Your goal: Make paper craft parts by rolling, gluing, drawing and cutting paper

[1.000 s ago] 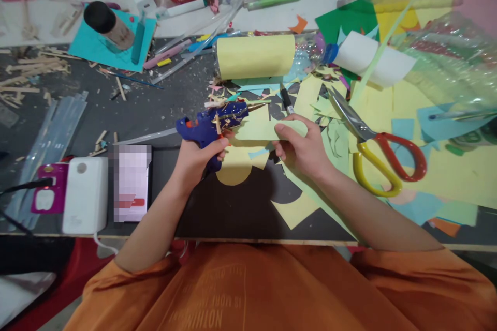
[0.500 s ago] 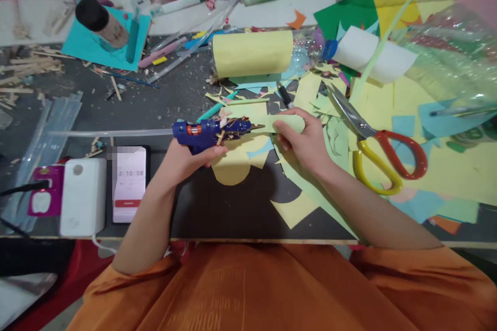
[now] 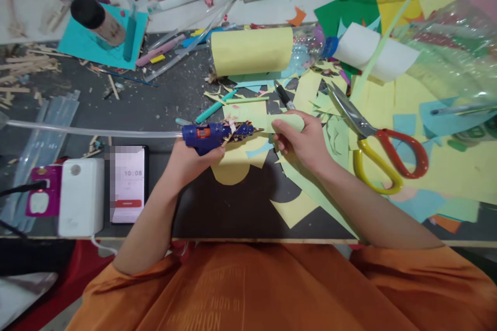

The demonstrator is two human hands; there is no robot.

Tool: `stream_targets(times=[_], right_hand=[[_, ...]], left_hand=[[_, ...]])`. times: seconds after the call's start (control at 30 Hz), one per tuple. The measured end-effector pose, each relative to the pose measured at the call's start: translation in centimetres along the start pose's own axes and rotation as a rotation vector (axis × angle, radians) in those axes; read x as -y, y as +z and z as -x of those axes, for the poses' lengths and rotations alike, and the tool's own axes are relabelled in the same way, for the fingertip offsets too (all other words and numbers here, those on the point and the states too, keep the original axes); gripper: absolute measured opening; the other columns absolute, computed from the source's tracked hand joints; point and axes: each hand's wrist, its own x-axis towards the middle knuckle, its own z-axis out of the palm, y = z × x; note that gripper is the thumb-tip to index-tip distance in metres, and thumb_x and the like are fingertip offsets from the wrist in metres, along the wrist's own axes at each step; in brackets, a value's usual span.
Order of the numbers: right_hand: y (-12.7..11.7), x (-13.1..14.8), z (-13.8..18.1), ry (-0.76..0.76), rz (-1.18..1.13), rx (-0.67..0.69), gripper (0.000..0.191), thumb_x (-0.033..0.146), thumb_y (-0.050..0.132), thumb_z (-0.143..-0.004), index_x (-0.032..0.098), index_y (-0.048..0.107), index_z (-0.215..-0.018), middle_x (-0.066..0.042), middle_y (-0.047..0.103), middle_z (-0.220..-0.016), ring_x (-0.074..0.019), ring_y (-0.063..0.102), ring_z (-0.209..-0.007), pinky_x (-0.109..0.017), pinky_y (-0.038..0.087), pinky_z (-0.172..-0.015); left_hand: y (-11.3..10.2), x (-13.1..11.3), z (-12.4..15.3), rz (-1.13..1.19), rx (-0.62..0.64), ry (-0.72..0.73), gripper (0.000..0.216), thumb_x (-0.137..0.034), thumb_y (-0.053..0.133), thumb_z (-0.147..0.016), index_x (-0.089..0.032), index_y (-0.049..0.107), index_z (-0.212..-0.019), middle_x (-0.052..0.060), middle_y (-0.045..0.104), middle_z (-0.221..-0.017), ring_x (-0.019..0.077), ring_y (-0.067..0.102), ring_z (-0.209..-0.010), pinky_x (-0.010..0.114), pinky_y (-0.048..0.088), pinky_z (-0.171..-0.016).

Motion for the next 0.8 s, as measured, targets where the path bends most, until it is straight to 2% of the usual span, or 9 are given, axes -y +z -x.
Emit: stream_targets(times=[0.17, 0.4, 0.63, 0.8], right_hand=[[-0.1, -0.2, 0.0, -0.003, -0.048, 0.011, 0.02, 0.033, 0.073, -0.074, 0.02, 0.058, -0.071, 0.007, 0.058, -0.05, -0.0055, 0.048, -0.036, -0.018, 0.038, -0.034], [-0.1, 0.0, 0.0, 0.002, -0.07, 0.021, 0.023, 0.036, 0.076, -0.073, 0.021, 0.058, -0.072, 0.007, 0.059, -0.051, -0.0058, 0.049, -0.037, -0.018, 0.039, -0.034], [-0.1, 0.1, 0.1, 0.015, -0.069, 0.024, 0.029, 0.041, 0.078, -0.07, 0.02, 0.057, -0.071, 0.007, 0.059, -0.05, -0.0057, 0.049, -0.037, -0.018, 0.038, -0.033], [-0.2, 0.0, 0.1, 0.012, -0.063, 0.027, 0.028, 0.041, 0.077, -0.07, 0.02, 0.058, -0.071, 0.007, 0.059, -0.051, -0.0053, 0.049, -0.037, -0.017, 0.038, -0.034]], left_hand=[[0.5, 0.1, 0.2, -0.041, -0.037, 0.069, 0.012, -0.027, 0.066, -0.056, -0.019, 0.061, -0.063, 0.0, 0.066, -0.063, 0.019, 0.064, -0.065, 0.024, 0.053, -0.058], [0.9, 1.2, 0.2, -0.108, -0.039, 0.302, 0.016, -0.029, 0.062, -0.066, -0.017, 0.069, -0.074, 0.002, 0.074, -0.078, 0.0207, 0.07, -0.08, 0.026, 0.057, -0.078], [0.8, 2.2, 0.0, -0.173, -0.043, 0.409, 0.017, -0.028, 0.062, -0.071, -0.017, 0.072, -0.08, 0.002, 0.075, -0.081, 0.0202, 0.071, -0.08, 0.025, 0.057, -0.079], [1.0, 2.0, 0.0, -0.187, -0.022, 0.393, 0.017, -0.026, 0.061, -0.072, -0.016, 0.072, -0.08, 0.001, 0.075, -0.081, 0.0192, 0.071, -0.077, 0.025, 0.058, -0.076]])
